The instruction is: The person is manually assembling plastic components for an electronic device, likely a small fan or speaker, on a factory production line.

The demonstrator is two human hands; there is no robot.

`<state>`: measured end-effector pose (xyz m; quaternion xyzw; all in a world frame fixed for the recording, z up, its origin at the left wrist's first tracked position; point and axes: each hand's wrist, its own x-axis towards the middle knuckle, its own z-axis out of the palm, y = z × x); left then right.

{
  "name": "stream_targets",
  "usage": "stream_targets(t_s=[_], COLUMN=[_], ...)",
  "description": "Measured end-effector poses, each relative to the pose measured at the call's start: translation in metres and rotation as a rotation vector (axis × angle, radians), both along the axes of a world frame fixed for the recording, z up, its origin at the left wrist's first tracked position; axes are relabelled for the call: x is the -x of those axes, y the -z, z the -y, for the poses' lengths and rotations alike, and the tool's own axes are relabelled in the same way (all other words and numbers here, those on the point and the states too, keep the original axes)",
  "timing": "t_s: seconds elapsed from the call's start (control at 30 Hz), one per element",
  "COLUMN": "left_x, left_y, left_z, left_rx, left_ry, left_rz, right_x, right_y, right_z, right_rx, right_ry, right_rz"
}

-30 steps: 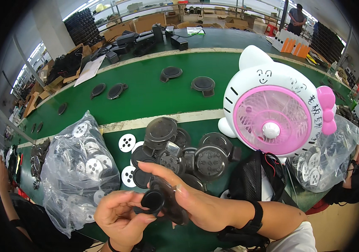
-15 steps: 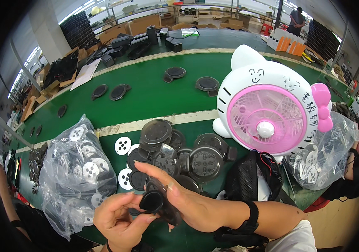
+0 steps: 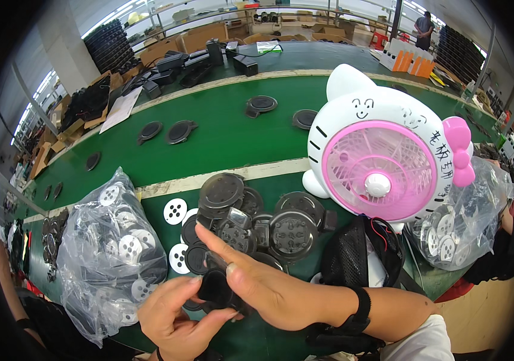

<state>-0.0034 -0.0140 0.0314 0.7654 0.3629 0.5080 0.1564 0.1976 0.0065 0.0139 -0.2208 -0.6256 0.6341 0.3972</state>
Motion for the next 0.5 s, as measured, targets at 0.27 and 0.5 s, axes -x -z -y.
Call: stream_targets(t_s=[0.27, 0.5], left_x=[-0.003, 0.007], left_y=[0.014, 0.007], left_z=[-0.007, -0.007], left_rx=[-0.059, 0.061], left_ry=[-0.079, -0.032], left_rz=[-0.081, -0.051], right_x=[-0.008, -0.01], right_y=[-0.006, -0.014], right_z=[-0.006, -0.003], right_rx=[0.088, 0.388], right_ry=[-0.128, -0.264], right_rz=[0.023, -0.076])
